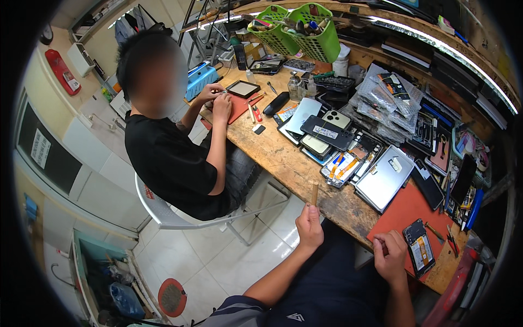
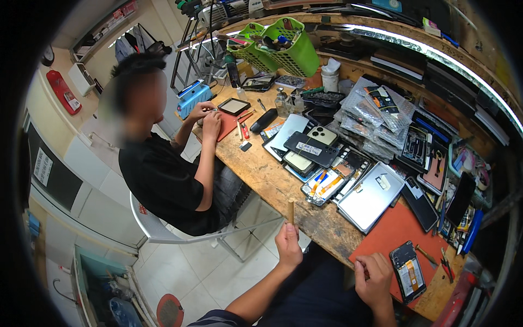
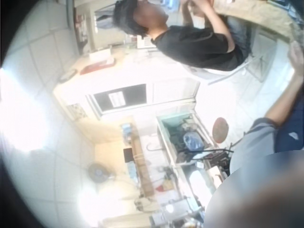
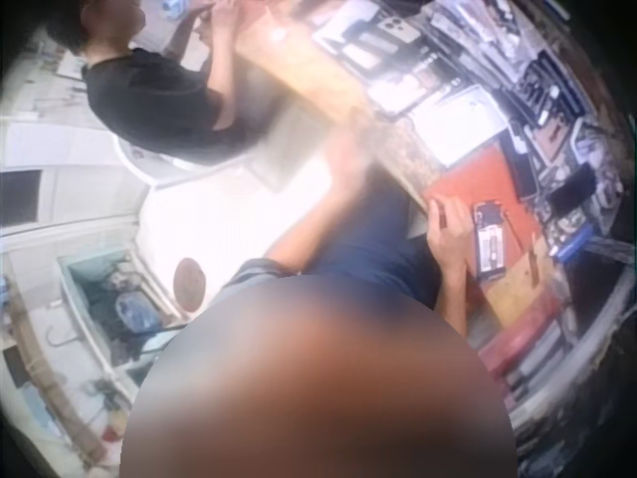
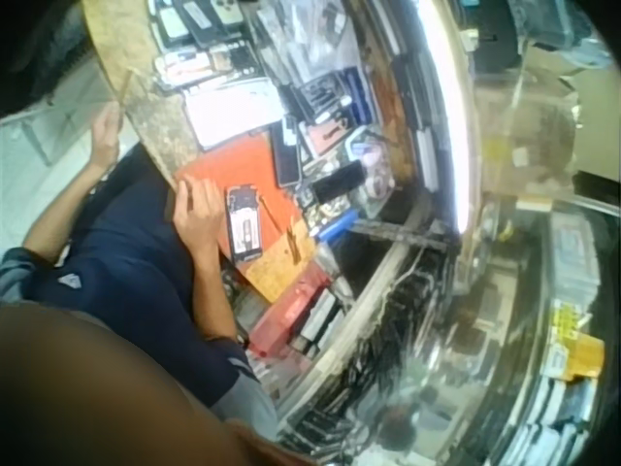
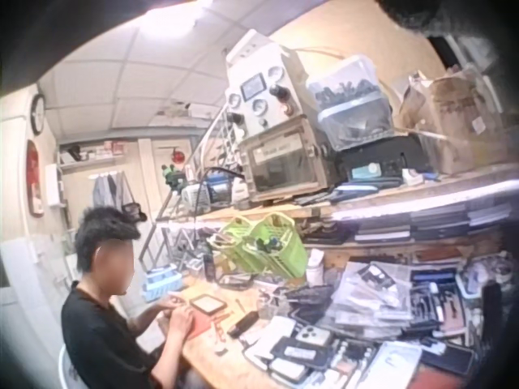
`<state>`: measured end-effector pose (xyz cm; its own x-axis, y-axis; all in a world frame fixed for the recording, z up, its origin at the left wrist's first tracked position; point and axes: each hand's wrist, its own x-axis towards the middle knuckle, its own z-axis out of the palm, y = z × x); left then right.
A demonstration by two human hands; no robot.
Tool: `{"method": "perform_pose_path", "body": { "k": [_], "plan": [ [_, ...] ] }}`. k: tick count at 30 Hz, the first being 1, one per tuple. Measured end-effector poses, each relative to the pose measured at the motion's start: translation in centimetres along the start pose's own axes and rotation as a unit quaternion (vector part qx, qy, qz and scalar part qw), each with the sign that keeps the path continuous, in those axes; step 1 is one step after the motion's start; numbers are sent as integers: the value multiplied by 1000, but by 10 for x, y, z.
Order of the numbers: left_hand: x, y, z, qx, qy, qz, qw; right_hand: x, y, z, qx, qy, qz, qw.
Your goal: The person handles a disassembled smartphone, removes the back cover, and inspects the internal components. They then pick up a different smartphone, turn it over, and place it back on the workbench among other devices and tools.
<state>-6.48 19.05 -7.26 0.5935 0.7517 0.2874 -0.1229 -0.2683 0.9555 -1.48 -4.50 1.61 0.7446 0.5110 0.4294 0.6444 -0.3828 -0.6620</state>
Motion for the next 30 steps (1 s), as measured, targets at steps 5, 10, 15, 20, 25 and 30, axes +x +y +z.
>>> {"method": "perform_pose_path", "body": {
  "k": [5,10,15,20,25,30],
  "plan": [
    [-1,5,0,11,7,-12,1000,-1,1,1,-5,6,-7,1000],
    [-4,0,0,-2,5,-10,1000,3,-3,-1,-17,6,-34,999],
    [1,-3,0,-99,6,-36,994,2,-1,-1,-30,0,-32,999],
    [48,8,-22,-225,50,-103,968,2,-2,1,-45,3,-37,998],
    [126,31,-80,-316,104,-126,935,2,-3,1,-62,-9,-39,997],
    [144,108,-125,-269,119,102,950,3,-6,5,-77,-6,-48,996]
  ]
}}
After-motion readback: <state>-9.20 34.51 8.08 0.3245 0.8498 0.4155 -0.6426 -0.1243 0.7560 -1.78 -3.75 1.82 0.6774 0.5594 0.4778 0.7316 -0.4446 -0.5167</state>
